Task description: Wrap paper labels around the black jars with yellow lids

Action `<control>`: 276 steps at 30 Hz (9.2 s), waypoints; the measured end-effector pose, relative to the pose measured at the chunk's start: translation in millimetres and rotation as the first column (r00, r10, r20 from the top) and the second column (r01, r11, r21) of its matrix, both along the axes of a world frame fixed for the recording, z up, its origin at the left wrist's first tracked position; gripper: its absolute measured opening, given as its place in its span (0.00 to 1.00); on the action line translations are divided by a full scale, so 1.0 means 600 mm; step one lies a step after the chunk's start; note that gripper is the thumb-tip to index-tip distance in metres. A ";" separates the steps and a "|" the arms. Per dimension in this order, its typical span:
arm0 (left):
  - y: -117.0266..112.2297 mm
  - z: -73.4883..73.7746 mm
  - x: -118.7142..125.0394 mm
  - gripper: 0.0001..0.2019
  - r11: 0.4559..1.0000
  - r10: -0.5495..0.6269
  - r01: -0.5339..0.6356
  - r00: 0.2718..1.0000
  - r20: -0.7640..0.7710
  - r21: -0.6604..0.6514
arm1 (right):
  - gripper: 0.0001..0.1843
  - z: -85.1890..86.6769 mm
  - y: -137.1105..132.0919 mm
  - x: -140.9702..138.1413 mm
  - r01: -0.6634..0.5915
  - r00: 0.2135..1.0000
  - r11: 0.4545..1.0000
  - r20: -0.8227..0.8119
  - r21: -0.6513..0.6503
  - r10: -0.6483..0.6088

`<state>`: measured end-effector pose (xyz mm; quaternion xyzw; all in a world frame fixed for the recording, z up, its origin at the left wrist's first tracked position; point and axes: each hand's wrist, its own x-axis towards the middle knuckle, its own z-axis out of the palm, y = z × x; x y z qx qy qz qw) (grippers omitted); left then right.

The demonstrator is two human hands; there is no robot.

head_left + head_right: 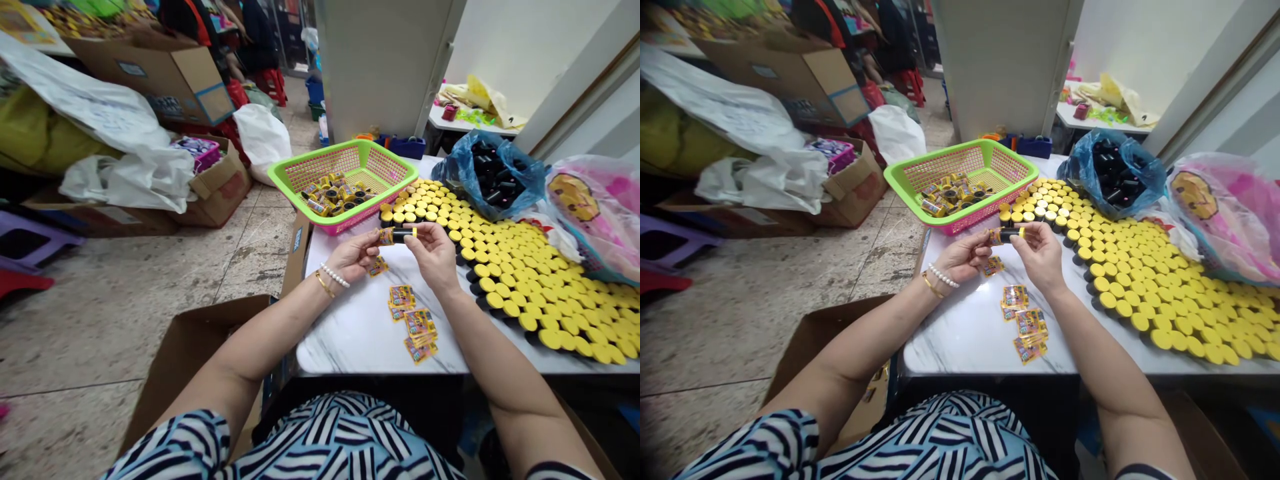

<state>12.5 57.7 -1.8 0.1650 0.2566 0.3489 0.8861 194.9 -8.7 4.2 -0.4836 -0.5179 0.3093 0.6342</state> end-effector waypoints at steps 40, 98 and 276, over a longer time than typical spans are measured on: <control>-0.012 0.006 0.000 0.13 0.923 0.198 -0.130 0.968 -0.156 0.363 | 0.23 0.010 -0.001 0.013 -0.062 0.998 0.994 -0.001 0.088 0.063; -0.007 -0.016 0.003 0.22 0.796 0.134 0.077 0.945 -0.299 0.601 | 0.13 0.000 -0.001 0.028 -0.191 0.844 0.965 0.532 0.180 0.068; -0.047 0.006 0.035 0.27 0.574 0.562 -0.160 0.791 -0.244 0.803 | 0.21 -0.037 0.023 -0.001 -0.082 0.992 0.989 -0.109 -0.123 0.069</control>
